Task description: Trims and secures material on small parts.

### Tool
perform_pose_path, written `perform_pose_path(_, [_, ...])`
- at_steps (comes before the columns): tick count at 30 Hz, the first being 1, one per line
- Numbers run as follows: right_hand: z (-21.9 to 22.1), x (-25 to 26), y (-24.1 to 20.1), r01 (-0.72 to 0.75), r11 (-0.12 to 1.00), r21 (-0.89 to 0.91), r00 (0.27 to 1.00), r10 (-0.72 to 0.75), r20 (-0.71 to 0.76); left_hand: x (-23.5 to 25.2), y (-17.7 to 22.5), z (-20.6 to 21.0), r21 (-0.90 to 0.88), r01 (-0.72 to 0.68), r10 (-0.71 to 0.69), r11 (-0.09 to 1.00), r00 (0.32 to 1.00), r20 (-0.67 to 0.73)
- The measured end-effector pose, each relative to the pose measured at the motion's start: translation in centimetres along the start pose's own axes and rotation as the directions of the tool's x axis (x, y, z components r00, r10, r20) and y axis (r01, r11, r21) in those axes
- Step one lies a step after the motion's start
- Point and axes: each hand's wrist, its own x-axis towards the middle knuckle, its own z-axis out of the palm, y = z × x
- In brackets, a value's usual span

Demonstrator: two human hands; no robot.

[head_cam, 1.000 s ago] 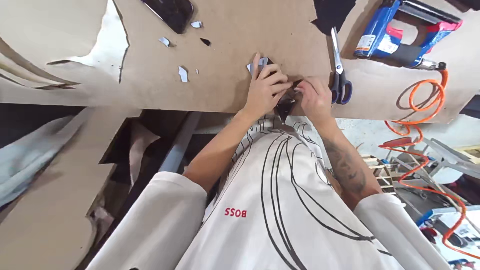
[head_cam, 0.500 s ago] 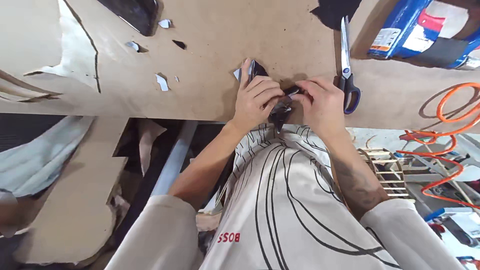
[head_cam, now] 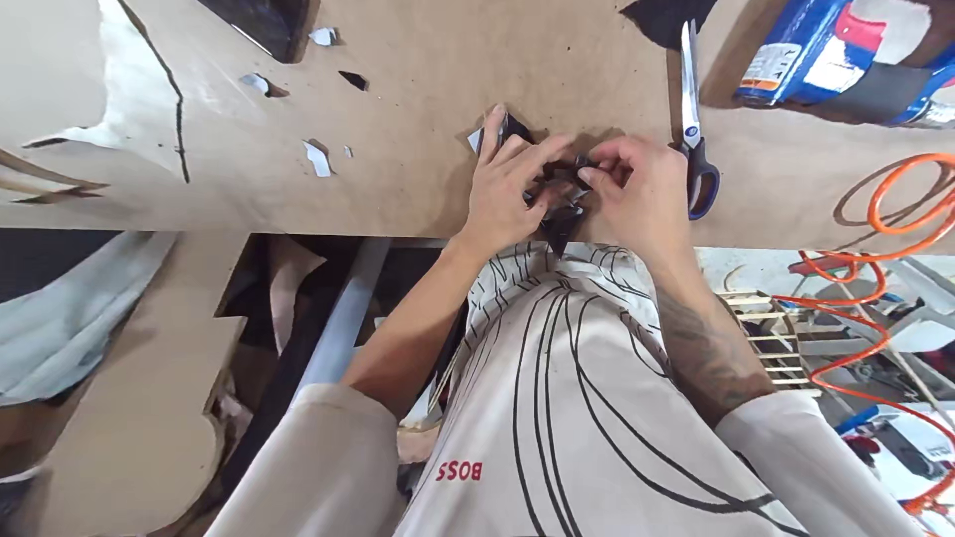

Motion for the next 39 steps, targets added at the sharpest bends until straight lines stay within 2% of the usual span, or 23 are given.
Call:
perform_pose_path(4, [0.9, 0.4, 0.7, 0.106, 0.994, -0.01, 0.994, -0.106, -0.039, 0.2, 0.0, -0.2, -0.02, 0.009, -0.009, 1.0, 1.0, 0.012])
perform_pose_path(8, [0.1, 1.2, 0.4, 0.124, 0.989, -0.083, 0.99, -0.117, 0.084, 0.6, -0.8, 0.3, -0.051, -0.015, 0.013, 0.999, 0.999, -0.045])
perform_pose_path(10, [0.0, 2.0, 0.3, 0.134, 0.986, -0.103, 0.987, -0.123, 0.102, 0.7, -1.1, 0.5, -0.024, -0.043, 0.041, 0.999, 0.996, -0.081])
perform_pose_path(13, [0.2, 1.4, 0.5, 0.253, 0.959, -0.125, 0.968, -0.25, 0.034, 0.8, -1.2, 0.4, 0.073, -0.05, 0.057, 0.996, 0.995, -0.088])
perform_pose_path(16, [1.7, 0.8, 2.0, 0.406, 0.9, -0.161, 0.9, -0.424, -0.101, 0.8, -1.2, 0.4, 0.108, -0.058, 0.063, 0.992, 0.997, -0.047])
perform_pose_path(19, [3.5, 0.6, 4.4, 0.528, 0.826, -0.196, 0.79, -0.563, -0.244, 0.6, -1.5, 0.9, 0.048, -0.116, 0.12, 0.992, 0.989, -0.087])
perform_pose_path(23, [4.8, 0.5, 6.8, 0.632, 0.721, -0.283, 0.661, -0.693, -0.289, 0.2, -1.9, 1.5, 0.057, -0.197, 0.204, 0.979, 0.969, -0.137])
perform_pose_path(26, [5.2, 0.3, 7.0, 0.645, 0.694, -0.32, 0.629, -0.72, -0.294, -0.3, -1.9, 1.8, 0.128, -0.276, 0.293, 0.953, 0.945, -0.144])
perform_pose_path(27, [4.8, 0.1, 6.6, 0.635, 0.707, -0.312, 0.651, -0.707, -0.276, -0.5, -1.8, 1.8, 0.158, -0.299, 0.32, 0.941, 0.938, -0.135])
perform_pose_path(29, [1.9, -0.8, 5.6, 0.529, 0.793, -0.304, 0.767, -0.6, -0.23, -0.9, -1.6, 1.6, 0.2, -0.33, 0.354, 0.922, 0.93, -0.101])
perform_pose_path(31, [-4.0, -1.6, 6.0, 0.275, 0.875, -0.398, 0.854, -0.412, -0.317, -0.9, -1.9, 1.7, 0.229, -0.351, 0.379, 0.908, 0.921, -0.091])
perform_pose_path(33, [-10.4, -1.9, 8.8, 0.026, 0.869, -0.494, 0.934, -0.197, -0.298, -1.6, -2.0, 2.2, 0.237, -0.356, 0.389, 0.904, 0.914, -0.111])
perform_pose_path(34, [-12.6, -1.5, 10.7, -0.04, 0.848, -0.528, 0.957, -0.12, -0.265, -1.6, -1.9, 2.2, 0.248, -0.365, 0.4, 0.898, 0.91, -0.111])
perform_pose_path(37, [-15.7, 1.1, 14.0, 0.036, 0.832, -0.554, 0.985, -0.125, -0.123, -1.2, -2.1, 2.1, 0.283, -0.398, 0.439, 0.872, 0.893, -0.095])
perform_pose_path(39, [-16.6, 2.5, 13.5, 0.038, 0.83, -0.557, 0.998, -0.06, -0.022, -1.6, -2.0, 2.2, 0.297, -0.4, 0.445, 0.867, 0.89, -0.098])
